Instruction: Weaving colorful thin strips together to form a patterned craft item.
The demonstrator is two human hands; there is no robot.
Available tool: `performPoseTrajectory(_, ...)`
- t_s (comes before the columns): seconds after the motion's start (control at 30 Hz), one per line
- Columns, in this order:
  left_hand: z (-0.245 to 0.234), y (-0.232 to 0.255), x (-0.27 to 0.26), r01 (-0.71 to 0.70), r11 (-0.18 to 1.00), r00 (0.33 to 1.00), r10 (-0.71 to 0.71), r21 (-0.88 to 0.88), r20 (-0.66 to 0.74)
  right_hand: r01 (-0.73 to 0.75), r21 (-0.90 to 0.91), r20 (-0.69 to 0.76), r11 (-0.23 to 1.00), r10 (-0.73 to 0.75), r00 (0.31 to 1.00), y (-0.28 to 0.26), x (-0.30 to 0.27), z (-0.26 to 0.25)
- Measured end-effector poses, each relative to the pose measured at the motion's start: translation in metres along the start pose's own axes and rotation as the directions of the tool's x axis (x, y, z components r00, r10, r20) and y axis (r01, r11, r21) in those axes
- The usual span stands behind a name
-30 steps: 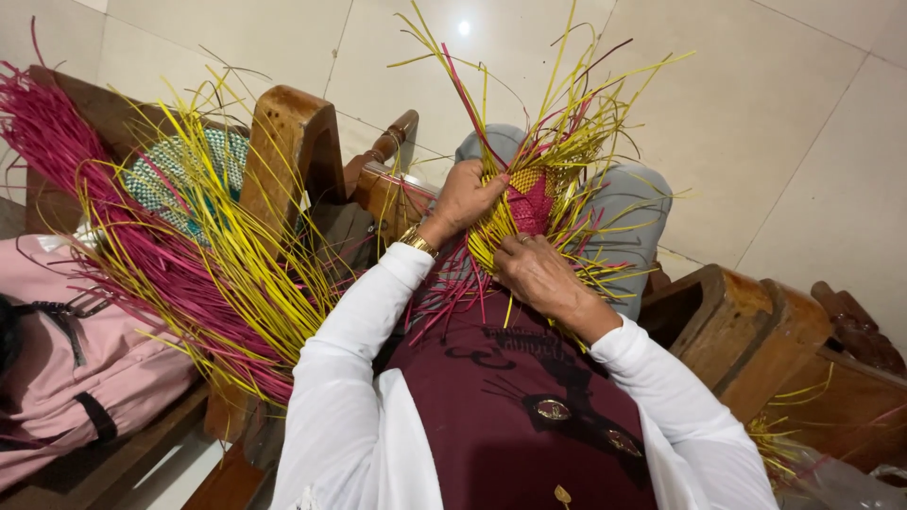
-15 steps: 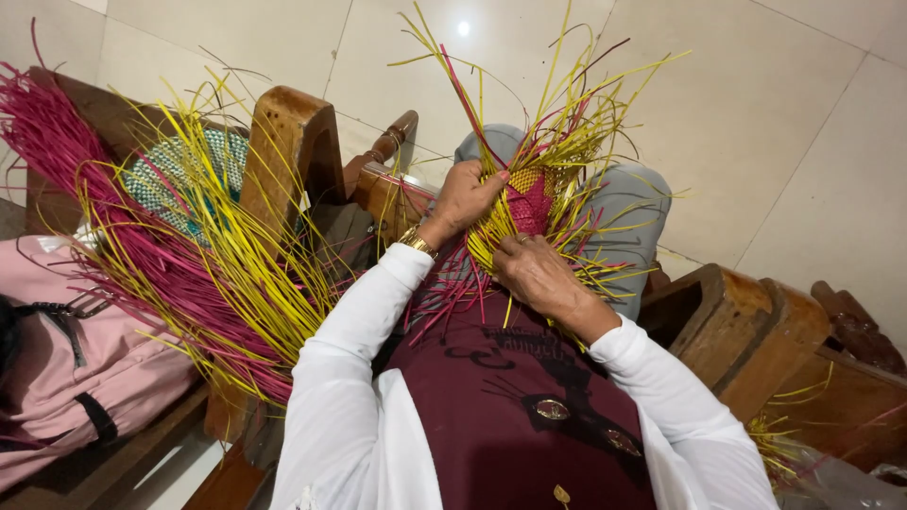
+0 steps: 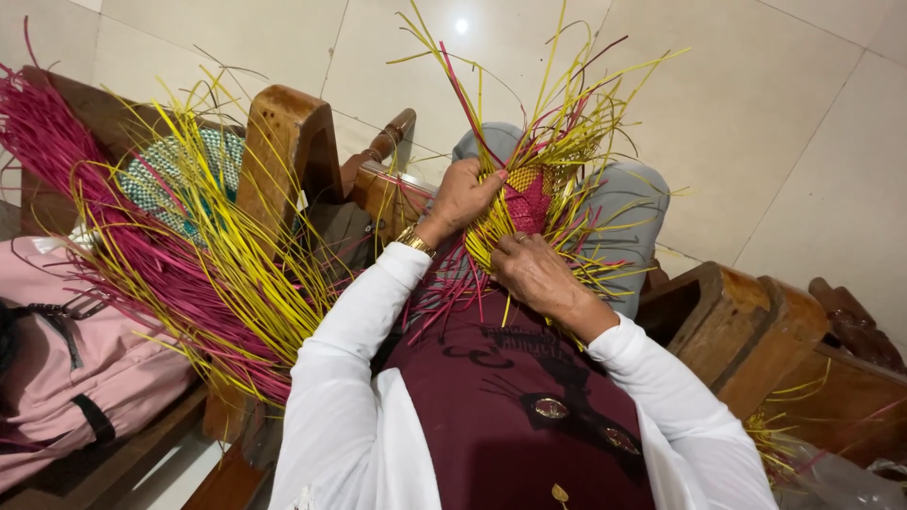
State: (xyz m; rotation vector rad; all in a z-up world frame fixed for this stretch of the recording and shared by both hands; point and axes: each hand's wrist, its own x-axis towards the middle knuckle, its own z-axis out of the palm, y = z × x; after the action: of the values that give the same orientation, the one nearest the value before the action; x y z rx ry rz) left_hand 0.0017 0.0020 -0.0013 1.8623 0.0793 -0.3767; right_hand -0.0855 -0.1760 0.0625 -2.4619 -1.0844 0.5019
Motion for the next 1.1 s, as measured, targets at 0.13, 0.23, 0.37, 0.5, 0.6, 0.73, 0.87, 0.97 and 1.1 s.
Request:
performPoseTrajectory(0.13, 0.001, 0.004, -0.002, -0.001, 1.0, 1.0, 0.002, 0.013, -0.007, -0.004, 0.003, 0.006, 1.0, 0.004, 1.0, 0.0, 0.0, 0.001)
performPoseTrajectory(0.23, 0.002, 0.004, -0.001, -0.011, 1.0, 1.0, 0.011, 0.027, -0.014, -0.014, -0.019, 0.004, 1.0, 0.014, 1.0, -0.001, 0.0, 0.0)
performPoseTrajectory(0.37, 0.002, 0.004, -0.001, -0.025, 1.0, 1.0, 0.025, 0.017, -0.015, -0.025, 0.01, 0.032, 1.0, 0.025, 0.999, -0.001, 0.0, -0.002)
performPoseTrajectory(0.5, 0.001, 0.002, 0.0, -0.028, 1.0, 0.999, 0.028, 0.004, -0.018, -0.016, 0.0, 0.022, 1.0, 0.016, 1.0, -0.001, 0.0, -0.001)
performPoseTrajectory(0.6, 0.002, 0.004, -0.001, -0.033, 0.999, 0.999, 0.033, 0.0, -0.022, -0.014, -0.021, 0.024, 1.0, 0.014, 1.0, -0.002, 0.001, -0.003)
performPoseTrajectory(0.73, 0.001, 0.004, -0.001, -0.005, 0.999, 1.0, 0.004, -0.036, -0.007, 0.006, 0.01, 0.005, 1.0, -0.006, 1.0, -0.002, 0.002, -0.001)
performPoseTrajectory(0.87, 0.0, 0.002, 0.0, -0.003, 1.0, 1.0, 0.003, -0.019, 0.006, 0.013, -0.009, -0.015, 1.0, -0.013, 1.0, -0.002, 0.003, -0.001)
performPoseTrajectory(0.97, 0.003, 0.005, -0.006, 0.008, 1.0, 1.0, -0.009, -0.016, -0.005, 0.011, -0.002, -0.011, 1.0, -0.011, 1.0, -0.006, 0.001, -0.005)
performPoseTrajectory(1.1, 0.004, 0.007, -0.008, -0.019, 1.0, 0.999, 0.019, -0.001, -0.044, 0.006, 0.018, 0.014, 1.0, -0.006, 1.0, -0.005, 0.001, 0.0)
